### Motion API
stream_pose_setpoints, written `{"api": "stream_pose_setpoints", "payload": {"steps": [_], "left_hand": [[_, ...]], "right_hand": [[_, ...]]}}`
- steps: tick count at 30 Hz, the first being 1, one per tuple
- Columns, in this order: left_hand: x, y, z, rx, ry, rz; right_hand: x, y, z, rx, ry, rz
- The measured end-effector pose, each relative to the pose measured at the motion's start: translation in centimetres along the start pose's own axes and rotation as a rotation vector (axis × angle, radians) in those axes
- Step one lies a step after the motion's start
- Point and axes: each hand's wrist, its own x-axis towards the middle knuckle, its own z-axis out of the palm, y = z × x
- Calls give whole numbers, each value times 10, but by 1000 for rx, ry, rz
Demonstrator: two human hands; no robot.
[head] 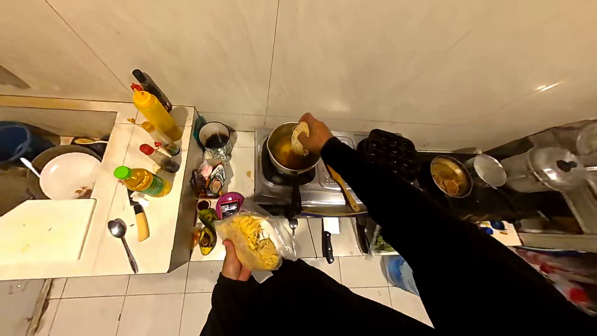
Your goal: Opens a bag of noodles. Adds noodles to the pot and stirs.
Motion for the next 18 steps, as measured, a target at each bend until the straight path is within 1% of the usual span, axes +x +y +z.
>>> {"api": "stream_pose_setpoints", "payload": {"steps": [4, 8, 10, 14, 18], "left_hand": [[-12, 3, -5, -33, -48, 62], [-19, 5, -6, -54, -56, 110], [-19, 5, -9, -70, -98, 126], [-20, 8, -7, -39, -50, 153], [-21, 11, -5, -46, -82, 153]], "right_hand": [[32, 14, 21, -120, -79, 63], [38, 11, 18, -263, -170, 23], [42, 18, 15, -288, -172, -52], [46, 27, 13, -289, -186, -144], [41, 16, 18, -237, -130, -59]]}}
